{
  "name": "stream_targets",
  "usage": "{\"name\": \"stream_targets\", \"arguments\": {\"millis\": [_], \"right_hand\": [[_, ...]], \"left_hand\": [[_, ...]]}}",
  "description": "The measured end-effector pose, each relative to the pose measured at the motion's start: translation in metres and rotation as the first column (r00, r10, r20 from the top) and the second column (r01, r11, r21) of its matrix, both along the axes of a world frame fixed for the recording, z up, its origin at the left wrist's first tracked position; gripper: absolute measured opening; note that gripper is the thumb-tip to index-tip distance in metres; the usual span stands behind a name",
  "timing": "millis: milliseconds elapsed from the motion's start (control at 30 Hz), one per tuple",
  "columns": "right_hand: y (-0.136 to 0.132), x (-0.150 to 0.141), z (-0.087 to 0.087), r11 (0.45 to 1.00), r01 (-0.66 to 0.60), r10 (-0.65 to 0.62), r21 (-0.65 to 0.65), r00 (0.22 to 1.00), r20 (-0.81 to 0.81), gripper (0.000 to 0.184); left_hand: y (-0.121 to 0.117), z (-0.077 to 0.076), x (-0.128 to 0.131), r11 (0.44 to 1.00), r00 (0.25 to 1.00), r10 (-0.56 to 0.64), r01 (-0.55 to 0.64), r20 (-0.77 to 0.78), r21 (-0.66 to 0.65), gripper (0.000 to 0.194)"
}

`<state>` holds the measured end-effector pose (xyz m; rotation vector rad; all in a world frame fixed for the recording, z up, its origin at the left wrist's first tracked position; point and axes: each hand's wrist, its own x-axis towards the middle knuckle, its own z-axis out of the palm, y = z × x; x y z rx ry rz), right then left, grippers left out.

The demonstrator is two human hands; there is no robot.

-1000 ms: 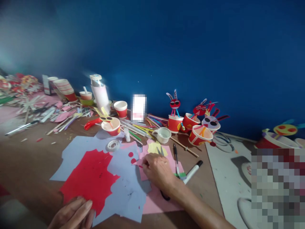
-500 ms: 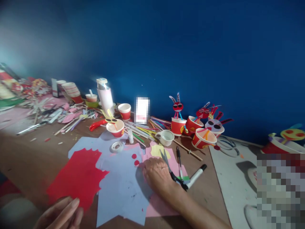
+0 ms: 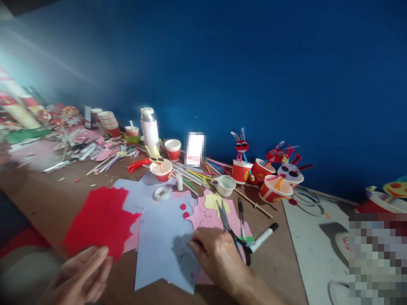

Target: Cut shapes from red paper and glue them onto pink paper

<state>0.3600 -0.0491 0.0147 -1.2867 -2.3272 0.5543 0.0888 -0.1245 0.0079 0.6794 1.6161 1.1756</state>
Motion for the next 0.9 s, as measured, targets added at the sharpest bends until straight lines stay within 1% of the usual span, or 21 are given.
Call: {"name": "stream_targets", "arguments": {"millis": [33, 100, 200, 300, 433, 567, 667, 767, 900], "right_hand": [[0.003, 0.012, -0.003, 0.998, 0.065, -0.066, 0.01, 0.995, 0.073, 0.017], [0.006, 0.033, -0.008, 0.989, 0.147, -0.151, 0.035, 0.967, 0.204, 0.019], [0.01, 0.055, -0.016, 0.973, 0.213, -0.229, 0.086, 0.906, 0.355, 0.019], [0.013, 0.066, -0.02, 0.966, 0.24, -0.259, 0.1, 0.849, 0.461, 0.016], [0.014, 0.072, -0.02, 0.961, 0.268, -0.261, 0.069, 0.791, 0.554, 0.018], [0.014, 0.075, -0.017, 0.953, 0.303, -0.259, 0.03, 0.755, 0.602, 0.023], [0.011, 0.076, -0.014, 0.947, 0.321, -0.25, -0.006, 0.749, 0.614, 0.026], [0.008, 0.074, -0.011, 0.945, 0.325, -0.227, -0.05, 0.755, 0.616, 0.025], [0.004, 0.07, -0.007, 0.938, 0.336, -0.224, -0.079, 0.766, 0.602, 0.023]], "left_hand": [[0.001, -0.003, 0.009, 0.997, 0.995, -0.075, 0.077, 0.06, -0.027, 0.047], [0.005, -0.008, 0.025, 0.97, 0.962, -0.215, 0.231, 0.169, -0.08, 0.049], [0.015, -0.013, 0.039, 0.929, 0.921, -0.332, 0.357, 0.204, -0.095, 0.05], [0.025, -0.018, 0.042, 0.9, 0.896, -0.401, 0.424, 0.19, -0.1, 0.05], [0.032, -0.026, 0.042, 0.888, 0.89, -0.406, 0.438, 0.205, -0.139, 0.051], [0.03, -0.032, 0.043, 0.864, 0.882, -0.428, 0.464, 0.199, -0.195, 0.053], [0.022, -0.034, 0.045, 0.863, 0.894, -0.429, 0.448, 0.13, -0.235, 0.053], [0.014, -0.036, 0.045, 0.855, 0.895, -0.44, 0.442, 0.073, -0.272, 0.052], [0.012, -0.036, 0.04, 0.844, 0.89, -0.448, 0.453, 0.086, -0.287, 0.051]]}}
